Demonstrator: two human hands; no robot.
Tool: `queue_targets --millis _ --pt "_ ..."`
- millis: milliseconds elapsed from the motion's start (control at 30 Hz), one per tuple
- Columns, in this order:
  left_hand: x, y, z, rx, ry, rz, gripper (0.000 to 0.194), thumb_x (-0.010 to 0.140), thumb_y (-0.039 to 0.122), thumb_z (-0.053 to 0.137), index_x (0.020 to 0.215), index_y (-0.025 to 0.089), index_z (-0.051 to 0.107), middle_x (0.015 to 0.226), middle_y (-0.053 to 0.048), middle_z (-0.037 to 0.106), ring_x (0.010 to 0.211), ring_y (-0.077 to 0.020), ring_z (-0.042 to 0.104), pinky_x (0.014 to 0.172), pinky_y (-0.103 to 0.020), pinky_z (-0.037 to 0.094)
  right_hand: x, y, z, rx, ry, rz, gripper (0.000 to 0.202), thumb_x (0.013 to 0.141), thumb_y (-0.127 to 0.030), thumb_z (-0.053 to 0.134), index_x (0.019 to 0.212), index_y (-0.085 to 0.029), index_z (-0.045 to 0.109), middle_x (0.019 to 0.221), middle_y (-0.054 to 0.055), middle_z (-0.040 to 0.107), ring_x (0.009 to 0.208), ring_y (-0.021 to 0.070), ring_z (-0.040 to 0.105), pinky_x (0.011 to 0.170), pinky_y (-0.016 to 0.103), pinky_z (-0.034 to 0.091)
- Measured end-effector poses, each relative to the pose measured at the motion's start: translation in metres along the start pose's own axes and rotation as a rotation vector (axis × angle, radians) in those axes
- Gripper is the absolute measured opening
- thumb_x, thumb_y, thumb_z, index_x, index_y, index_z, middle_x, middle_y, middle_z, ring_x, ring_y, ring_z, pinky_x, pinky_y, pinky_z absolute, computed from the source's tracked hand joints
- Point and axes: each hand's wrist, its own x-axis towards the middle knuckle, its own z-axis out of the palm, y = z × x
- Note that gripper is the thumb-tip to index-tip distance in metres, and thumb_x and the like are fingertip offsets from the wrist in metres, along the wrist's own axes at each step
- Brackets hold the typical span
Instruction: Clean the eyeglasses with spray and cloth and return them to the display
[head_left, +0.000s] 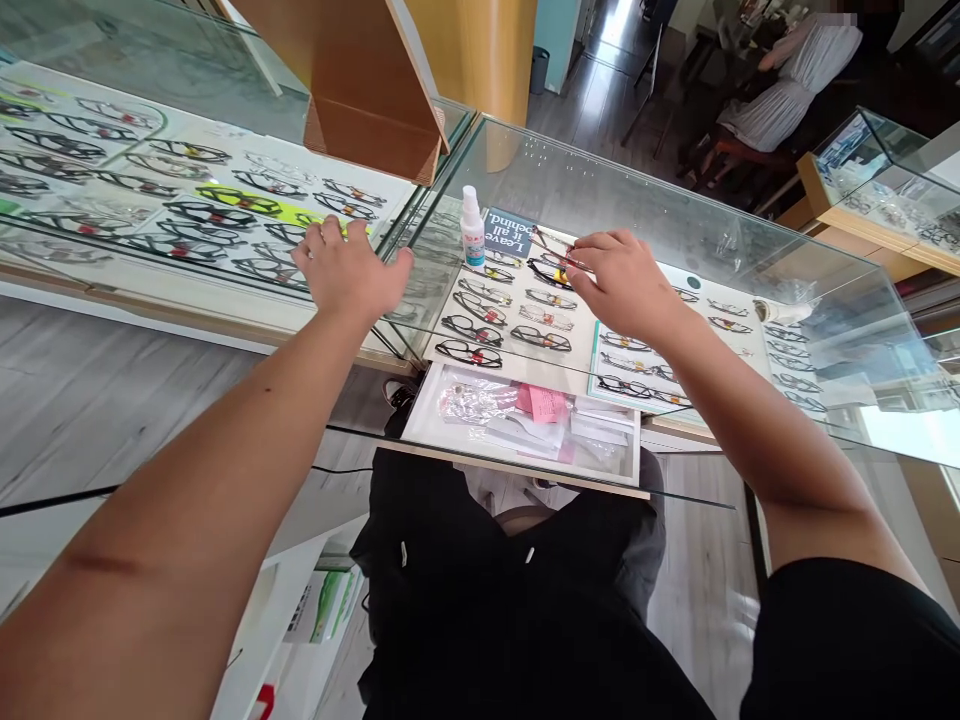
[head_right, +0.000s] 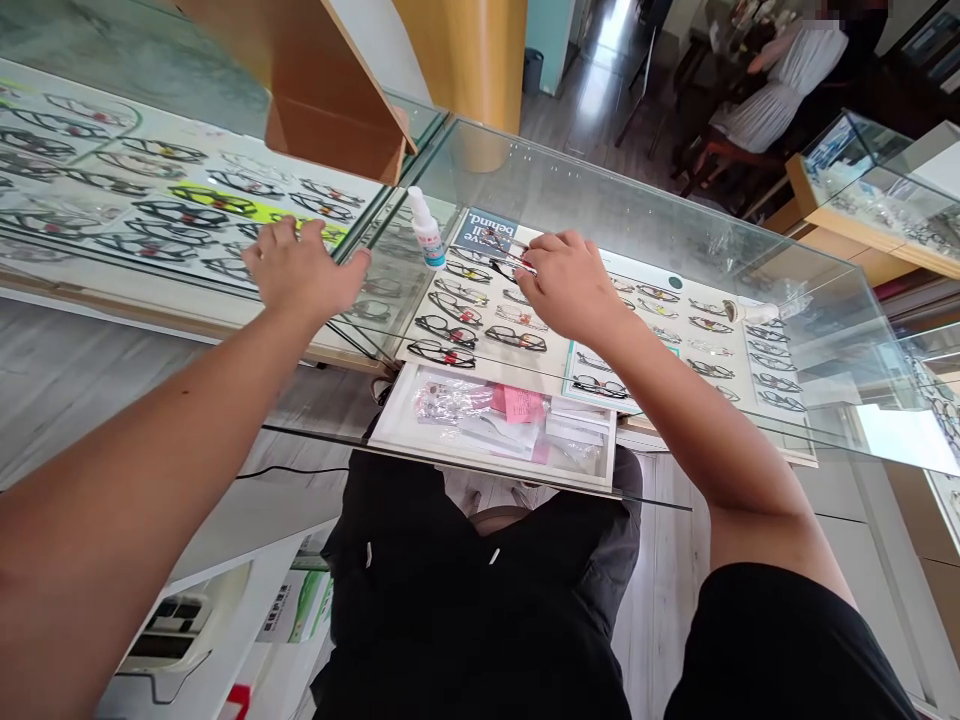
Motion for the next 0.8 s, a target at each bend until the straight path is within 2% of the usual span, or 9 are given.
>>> queue_targets --millis 67,167,233,300,400,500,667,800 --pt "0.0 0.001 -0.001 -0.005 -0.001 -0.003 0.085 0.102 0.065 0.048 0.164 0.008 0.05 0.177 -0.025 0.038 0.166 -0.0435 0.028 0.132 -0.066 0.021 -0.03 -0.018 -0.021 0.046 -0.008 -0.074 0.053 0.115 -0.043 0.039 0.145 -0.017 0.074 0.152 0.016 0.069 0.141 0.0422 0.055 0.119 0.065 0.041" --pt "-0.002 0.003 -0.002 -0.005 -0.012 -0.02 0.083 0.102 0.063 0.05 0.163 0.007 0.051 0.177 -0.024 0.038 0.167 -0.0415 0.028 0.133 -0.064 0.02 -0.075 -0.045 -0.043 0.137 -0.109 -0.173 0.049 0.115 -0.043 0.042 0.143 -0.02 0.075 0.148 0.014 0.072 0.14 0.0388 0.059 0.12 0.062 0.045" --pt "-0.002 0.004 -0.003 -0.003 -0.016 -0.025 0.082 0.102 0.062 0.052 0.163 0.007 0.05 0.177 -0.024 0.038 0.167 -0.0404 0.028 0.134 -0.062 0.019 -0.101 -0.058 -0.046 0.216 -0.219 -0.226 0.046 0.116 -0.043 0.044 0.141 -0.021 0.076 0.147 0.013 0.073 0.138 0.0364 0.062 0.118 0.059 0.049" --pt "-0.002 0.005 -0.002 -0.011 -0.006 -0.025 0.082 0.103 0.061 0.052 0.163 0.006 0.05 0.177 -0.023 0.039 0.166 -0.0398 0.029 0.134 -0.062 0.019 -0.121 -0.066 -0.038 0.281 -0.331 -0.249 0.043 0.115 -0.043 0.047 0.14 -0.022 0.076 0.146 0.013 0.074 0.137 0.0348 0.064 0.117 0.056 0.051" --pt "-0.001 0.005 -0.001 -0.026 0.004 -0.026 0.081 0.104 0.061 0.053 0.164 0.006 0.049 0.177 -0.022 0.039 0.165 -0.0392 0.03 0.134 -0.062 0.019 -0.137 -0.067 -0.007 0.293 -0.465 -0.211 0.042 0.114 -0.041 0.051 0.139 -0.02 0.076 0.147 0.014 0.073 0.137 0.0355 0.064 0.118 0.056 0.051" --pt "-0.001 0.004 0.0 -0.025 -0.005 -0.028 0.082 0.103 0.062 0.053 0.164 0.007 0.049 0.177 -0.021 0.039 0.166 -0.038 0.03 0.134 -0.061 0.019 -0.135 -0.059 0.033 0.238 -0.548 -0.131 0.043 0.113 -0.039 0.05 0.141 -0.017 0.075 0.148 0.017 0.072 0.139 0.0375 0.062 0.118 0.057 0.05" --pt "0.001 0.002 0.001 -0.036 -0.005 -0.031 0.083 0.101 0.063 0.053 0.163 0.008 0.05 0.177 -0.021 0.039 0.166 -0.0392 0.029 0.135 -0.063 0.018 -0.105 -0.035 0.097 0.114 -0.638 -0.001 0.048 0.112 -0.038 0.048 0.144 -0.011 0.072 0.156 0.02 0.065 0.144 0.0397 0.058 0.123 0.055 0.046" --pt "0.0 0.003 0.0 -0.018 -0.014 -0.038 0.083 0.101 0.062 0.053 0.164 0.009 0.049 0.178 -0.022 0.038 0.168 -0.0405 0.028 0.135 -0.063 0.019 -0.078 -0.02 0.141 0.036 -0.639 0.071 0.045 0.111 -0.036 0.047 0.143 -0.014 0.071 0.161 0.017 0.062 0.15 0.0371 0.052 0.127 0.049 0.041"
